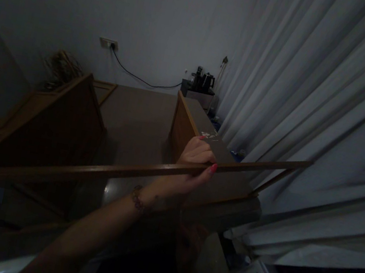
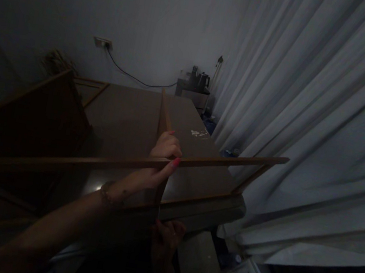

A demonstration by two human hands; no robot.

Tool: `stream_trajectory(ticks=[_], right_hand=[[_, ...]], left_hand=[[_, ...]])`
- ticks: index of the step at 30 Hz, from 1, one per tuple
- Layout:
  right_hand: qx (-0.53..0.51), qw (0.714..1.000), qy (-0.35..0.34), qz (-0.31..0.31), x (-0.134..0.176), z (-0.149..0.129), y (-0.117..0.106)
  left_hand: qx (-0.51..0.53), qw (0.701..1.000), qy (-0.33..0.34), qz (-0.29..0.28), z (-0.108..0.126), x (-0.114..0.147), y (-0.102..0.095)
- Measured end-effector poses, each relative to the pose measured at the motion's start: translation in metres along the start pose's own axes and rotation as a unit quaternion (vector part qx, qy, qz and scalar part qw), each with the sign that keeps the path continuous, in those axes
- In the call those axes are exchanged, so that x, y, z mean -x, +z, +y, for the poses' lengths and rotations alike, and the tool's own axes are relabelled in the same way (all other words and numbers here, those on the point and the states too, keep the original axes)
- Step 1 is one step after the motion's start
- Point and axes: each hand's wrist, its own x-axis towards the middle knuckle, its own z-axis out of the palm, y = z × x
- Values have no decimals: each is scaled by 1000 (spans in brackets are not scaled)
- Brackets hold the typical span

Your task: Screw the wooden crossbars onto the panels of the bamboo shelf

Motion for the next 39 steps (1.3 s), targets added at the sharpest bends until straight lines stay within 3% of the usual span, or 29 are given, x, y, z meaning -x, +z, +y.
stream_trajectory(ticks=[7,14,31,39], right_hand=[[-4,999,25,25,0,-2,1],[-4,1000,21,10,0,-2,1],[129,982,-34,-131,-29,-2,-26],[144,980,-61,-126,-29,-3,-24]], left_hand=[[6,1000,6,1,1,0,0],[4,1000,0,2,-1,0,0],[9,999,27,14,-3,-2,1],[18,1000,11,10,1,-2,0]])
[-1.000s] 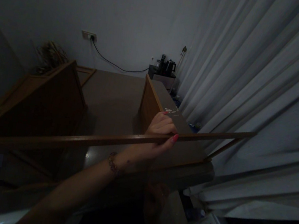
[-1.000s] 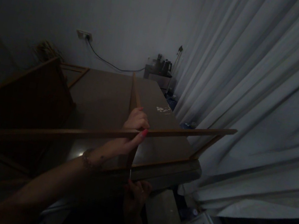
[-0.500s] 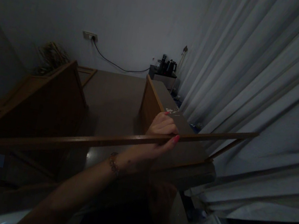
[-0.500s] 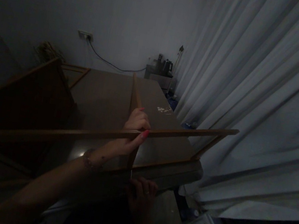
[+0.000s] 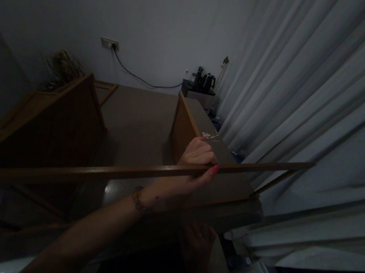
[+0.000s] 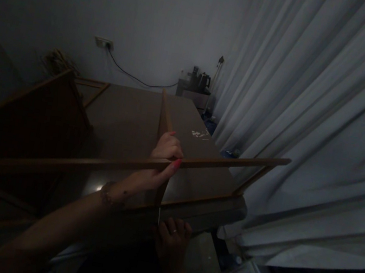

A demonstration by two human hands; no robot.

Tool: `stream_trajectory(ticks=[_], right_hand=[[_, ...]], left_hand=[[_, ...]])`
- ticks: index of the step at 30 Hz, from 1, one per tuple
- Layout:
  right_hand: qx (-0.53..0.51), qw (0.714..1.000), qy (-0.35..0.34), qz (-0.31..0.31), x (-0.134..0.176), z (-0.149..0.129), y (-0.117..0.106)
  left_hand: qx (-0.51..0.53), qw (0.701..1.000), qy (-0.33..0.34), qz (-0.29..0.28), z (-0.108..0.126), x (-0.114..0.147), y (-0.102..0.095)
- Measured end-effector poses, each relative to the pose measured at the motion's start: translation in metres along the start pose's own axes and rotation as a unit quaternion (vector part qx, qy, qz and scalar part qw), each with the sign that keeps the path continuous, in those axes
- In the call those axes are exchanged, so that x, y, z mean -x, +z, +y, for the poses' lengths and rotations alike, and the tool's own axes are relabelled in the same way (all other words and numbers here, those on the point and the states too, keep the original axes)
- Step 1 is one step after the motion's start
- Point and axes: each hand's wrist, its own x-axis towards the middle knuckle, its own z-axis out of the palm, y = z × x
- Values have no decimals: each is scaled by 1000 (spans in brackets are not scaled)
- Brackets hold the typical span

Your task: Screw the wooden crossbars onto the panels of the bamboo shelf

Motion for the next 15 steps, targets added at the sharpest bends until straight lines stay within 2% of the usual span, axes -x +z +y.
stream_trajectory(ticks=[4,15], right_hand=[[7,1000,-10,-10,1,0,-1],[6,1000,0,-10,8,0,8]], left_hand=[[5,1000,5,13,-2,1,2],[-23,1000,-10,3,-4,4,3]])
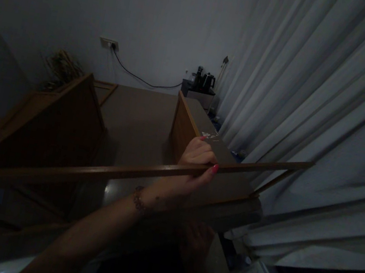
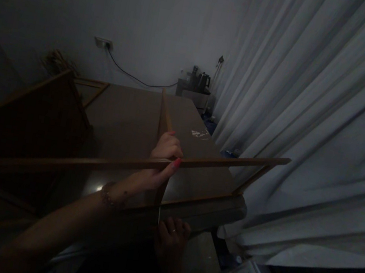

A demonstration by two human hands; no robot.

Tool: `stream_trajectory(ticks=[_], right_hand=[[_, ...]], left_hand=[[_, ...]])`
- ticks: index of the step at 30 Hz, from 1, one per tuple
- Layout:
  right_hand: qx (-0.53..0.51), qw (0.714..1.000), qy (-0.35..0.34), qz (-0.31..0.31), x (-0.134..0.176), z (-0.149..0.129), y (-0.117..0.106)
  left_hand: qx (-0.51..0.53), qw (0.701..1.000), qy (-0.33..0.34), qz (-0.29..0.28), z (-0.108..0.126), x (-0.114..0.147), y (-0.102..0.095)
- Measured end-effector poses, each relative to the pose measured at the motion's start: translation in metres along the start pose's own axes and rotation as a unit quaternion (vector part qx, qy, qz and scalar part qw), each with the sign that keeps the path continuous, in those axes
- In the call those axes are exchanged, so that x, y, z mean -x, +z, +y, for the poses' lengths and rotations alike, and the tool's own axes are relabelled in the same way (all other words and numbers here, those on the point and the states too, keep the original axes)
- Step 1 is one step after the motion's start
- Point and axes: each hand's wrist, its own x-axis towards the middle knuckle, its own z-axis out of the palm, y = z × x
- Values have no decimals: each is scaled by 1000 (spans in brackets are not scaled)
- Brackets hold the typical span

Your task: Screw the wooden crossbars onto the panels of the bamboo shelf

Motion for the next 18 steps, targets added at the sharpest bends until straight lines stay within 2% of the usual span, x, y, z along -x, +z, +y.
stream_trajectory(ticks=[7,11,18], right_hand=[[15,999,-9,38,1,3,7],[0,999,-3,46,1,2,7],[-26,999,21,17,1,-2,3]], left_hand=[[11,1000,-12,-8,5,-2,-3],[23,1000,6,-2,3,-3,-2],[11,1000,8,-1,-1,-2,0]])
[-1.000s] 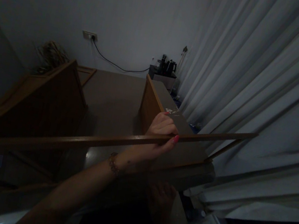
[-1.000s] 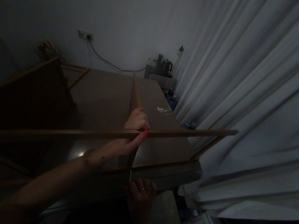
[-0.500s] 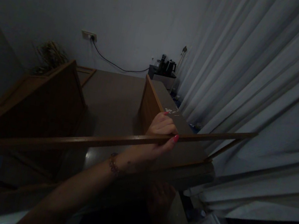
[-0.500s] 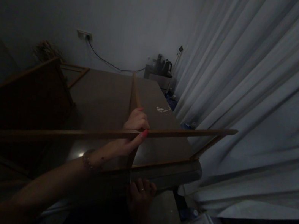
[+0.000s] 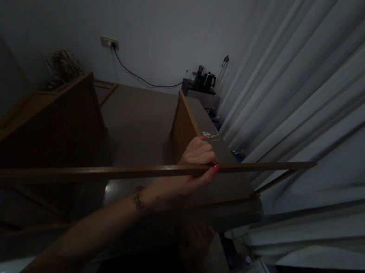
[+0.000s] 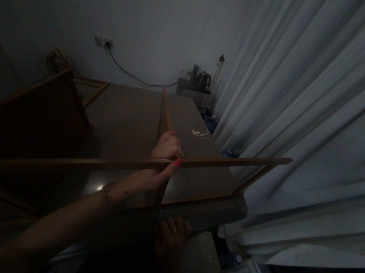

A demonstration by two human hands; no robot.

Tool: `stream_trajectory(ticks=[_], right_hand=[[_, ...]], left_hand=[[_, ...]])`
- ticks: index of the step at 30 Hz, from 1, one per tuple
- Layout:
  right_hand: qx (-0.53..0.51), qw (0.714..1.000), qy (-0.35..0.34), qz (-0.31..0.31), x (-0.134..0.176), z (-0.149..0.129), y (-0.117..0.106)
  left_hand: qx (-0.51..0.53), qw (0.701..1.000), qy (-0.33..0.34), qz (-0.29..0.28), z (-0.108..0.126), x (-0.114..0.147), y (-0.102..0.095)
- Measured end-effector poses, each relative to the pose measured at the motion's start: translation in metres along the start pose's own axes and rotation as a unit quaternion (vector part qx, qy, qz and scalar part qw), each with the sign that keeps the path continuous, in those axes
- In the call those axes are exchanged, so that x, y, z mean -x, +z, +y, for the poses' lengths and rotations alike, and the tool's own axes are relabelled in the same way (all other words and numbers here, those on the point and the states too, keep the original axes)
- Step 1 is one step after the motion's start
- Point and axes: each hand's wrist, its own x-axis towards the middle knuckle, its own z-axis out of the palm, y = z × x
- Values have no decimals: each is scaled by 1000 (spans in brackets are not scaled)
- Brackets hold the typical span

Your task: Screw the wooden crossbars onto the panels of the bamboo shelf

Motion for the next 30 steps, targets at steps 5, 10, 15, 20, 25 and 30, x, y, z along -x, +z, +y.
stream_trajectory(ticks=[5,10,15,20,25,30], right_hand=[[-11,1000,19,7,2,-1,2],[-20,999,33,1,2,-3,2],[-31,999,44,-1,-2,-6,-1],[-39,998,46,5,-2,-6,-1],[-45,998,49,12,-2,-6,0],[-37,997,59,15,0,-6,2]], left_hand=[[6,1000,-8,0,0,1,0],[7,1000,-11,-3,2,1,-2],[0,1000,-19,-12,3,1,-3],[0,1000,-9,1,2,1,-2],[-2,1000,-11,-7,1,1,-1],[-10,1000,-14,-4,-2,3,1]])
